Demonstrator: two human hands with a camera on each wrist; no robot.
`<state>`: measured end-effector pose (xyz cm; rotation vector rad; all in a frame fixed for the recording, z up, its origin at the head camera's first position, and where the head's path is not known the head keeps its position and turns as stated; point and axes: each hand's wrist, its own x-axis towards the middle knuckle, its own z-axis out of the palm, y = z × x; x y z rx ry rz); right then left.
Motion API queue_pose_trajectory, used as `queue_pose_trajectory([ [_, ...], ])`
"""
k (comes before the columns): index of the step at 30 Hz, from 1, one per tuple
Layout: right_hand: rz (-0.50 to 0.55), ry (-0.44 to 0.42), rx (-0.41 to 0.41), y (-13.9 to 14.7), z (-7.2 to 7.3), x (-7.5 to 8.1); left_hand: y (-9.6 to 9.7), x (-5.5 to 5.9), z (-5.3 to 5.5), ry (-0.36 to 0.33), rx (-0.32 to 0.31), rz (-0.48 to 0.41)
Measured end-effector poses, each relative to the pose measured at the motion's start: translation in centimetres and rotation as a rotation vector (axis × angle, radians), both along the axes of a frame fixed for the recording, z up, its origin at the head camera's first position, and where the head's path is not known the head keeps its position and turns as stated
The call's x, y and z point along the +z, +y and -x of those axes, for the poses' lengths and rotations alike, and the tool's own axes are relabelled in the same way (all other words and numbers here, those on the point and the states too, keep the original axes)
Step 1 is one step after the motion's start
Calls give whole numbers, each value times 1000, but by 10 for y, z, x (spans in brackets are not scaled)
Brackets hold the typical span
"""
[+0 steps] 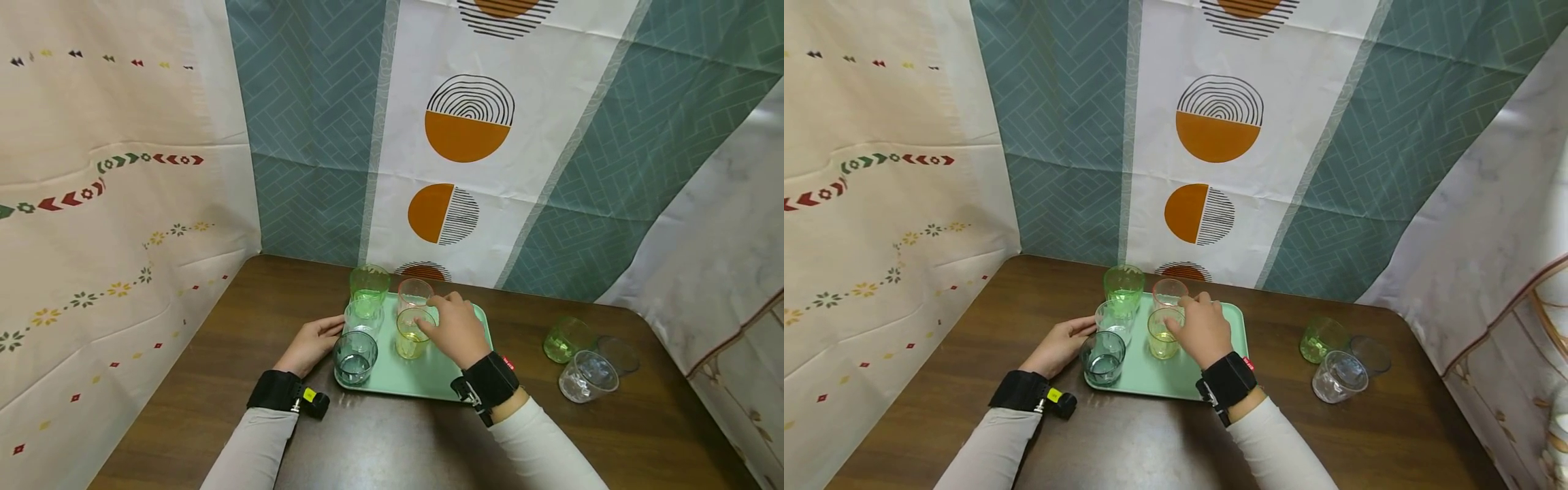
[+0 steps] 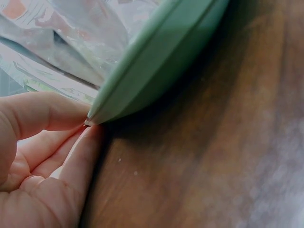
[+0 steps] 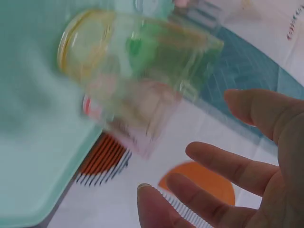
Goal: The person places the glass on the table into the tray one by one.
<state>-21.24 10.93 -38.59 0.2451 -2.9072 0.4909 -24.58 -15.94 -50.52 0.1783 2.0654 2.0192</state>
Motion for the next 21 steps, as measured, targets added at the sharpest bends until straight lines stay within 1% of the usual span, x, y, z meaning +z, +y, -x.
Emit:
queue_pose_trajectory([
  [5, 20, -16, -39, 29, -4, 7, -1, 0, 0, 0, -5, 11],
  [11, 86, -35, -43, 73, -6, 19, -3, -2, 2, 23, -4, 4],
  [13, 95, -36, -58, 89, -7, 21, -3, -3, 2, 24, -5, 7],
  [18, 61, -39, -138, 127, -12, 23, -1, -3, 1, 6, 0, 4],
  [21, 43, -56, -173, 147, -17, 21, -1, -3, 2, 10, 6, 14],
])
